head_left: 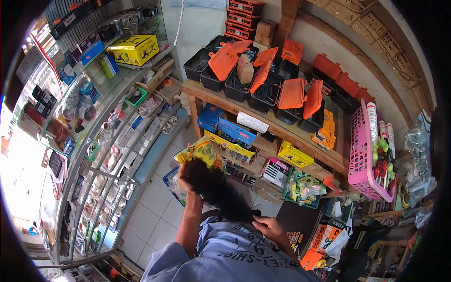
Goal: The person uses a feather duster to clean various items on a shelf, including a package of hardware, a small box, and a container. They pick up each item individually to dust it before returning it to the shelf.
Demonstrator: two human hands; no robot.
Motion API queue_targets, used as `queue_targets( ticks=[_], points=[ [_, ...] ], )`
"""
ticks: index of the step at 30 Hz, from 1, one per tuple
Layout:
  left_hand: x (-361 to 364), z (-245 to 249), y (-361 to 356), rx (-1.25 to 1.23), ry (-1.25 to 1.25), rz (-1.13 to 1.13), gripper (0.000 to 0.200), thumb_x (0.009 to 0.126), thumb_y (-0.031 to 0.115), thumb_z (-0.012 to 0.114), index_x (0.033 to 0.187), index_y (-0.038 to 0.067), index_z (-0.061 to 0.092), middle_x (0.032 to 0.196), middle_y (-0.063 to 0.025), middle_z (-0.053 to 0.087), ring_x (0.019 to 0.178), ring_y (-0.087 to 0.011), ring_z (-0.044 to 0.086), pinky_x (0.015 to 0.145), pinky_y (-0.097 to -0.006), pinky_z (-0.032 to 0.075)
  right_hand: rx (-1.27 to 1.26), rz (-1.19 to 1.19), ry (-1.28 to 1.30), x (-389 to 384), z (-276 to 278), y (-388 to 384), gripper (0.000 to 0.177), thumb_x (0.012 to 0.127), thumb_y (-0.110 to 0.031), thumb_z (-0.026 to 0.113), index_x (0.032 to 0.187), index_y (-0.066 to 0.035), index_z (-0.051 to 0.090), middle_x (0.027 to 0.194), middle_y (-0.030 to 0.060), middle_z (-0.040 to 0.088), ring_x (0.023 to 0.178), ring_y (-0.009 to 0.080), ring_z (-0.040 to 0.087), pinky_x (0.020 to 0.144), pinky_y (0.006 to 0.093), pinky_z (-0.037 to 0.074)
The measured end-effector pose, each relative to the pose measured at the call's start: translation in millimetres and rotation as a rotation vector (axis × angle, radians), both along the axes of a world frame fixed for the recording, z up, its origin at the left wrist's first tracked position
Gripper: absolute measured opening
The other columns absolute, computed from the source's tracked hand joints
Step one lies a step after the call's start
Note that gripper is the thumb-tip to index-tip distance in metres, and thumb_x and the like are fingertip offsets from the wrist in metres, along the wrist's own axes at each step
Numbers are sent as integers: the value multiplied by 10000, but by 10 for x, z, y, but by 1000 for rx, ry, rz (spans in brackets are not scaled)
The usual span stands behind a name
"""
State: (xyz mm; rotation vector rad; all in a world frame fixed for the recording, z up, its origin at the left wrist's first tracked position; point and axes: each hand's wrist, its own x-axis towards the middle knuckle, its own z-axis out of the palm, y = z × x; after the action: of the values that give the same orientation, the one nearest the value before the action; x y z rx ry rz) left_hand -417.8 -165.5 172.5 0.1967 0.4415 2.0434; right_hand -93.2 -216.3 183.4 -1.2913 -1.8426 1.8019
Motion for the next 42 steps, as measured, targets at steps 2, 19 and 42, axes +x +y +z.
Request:
queue_targets(
  ticks=[2,19,42],
  points=[
    [64,142,18,20,-61,8,564,889,300,445,1391,42,415,1334,-169,506,1166,-299,532,1038,-402,397,43,-81,19,-39,14,-5,289,929,-161,592,1158,12,620,690,-22,555,649,45,480,598,214,403],
    [21,-64,-22,-7,-152,23,550,932,334,411,1383,19,412,1301,-164,534,1092,-287,578,951,-396,467,-60,-111,78,67,-6,64,198,941,-149,558,857,21,616,667,-27,529,605,35,448,540,211,349],
    [176,-44,-126,-65,-155,-51,464,882,299,479,1239,9,541,1179,-127,610,1004,-252,605,911,-380,484,-72,-57,65,50,112,189,222,932,-158,581,1051,19,646,667,-19,548,603,35,457,541,213,372]
  ],
)
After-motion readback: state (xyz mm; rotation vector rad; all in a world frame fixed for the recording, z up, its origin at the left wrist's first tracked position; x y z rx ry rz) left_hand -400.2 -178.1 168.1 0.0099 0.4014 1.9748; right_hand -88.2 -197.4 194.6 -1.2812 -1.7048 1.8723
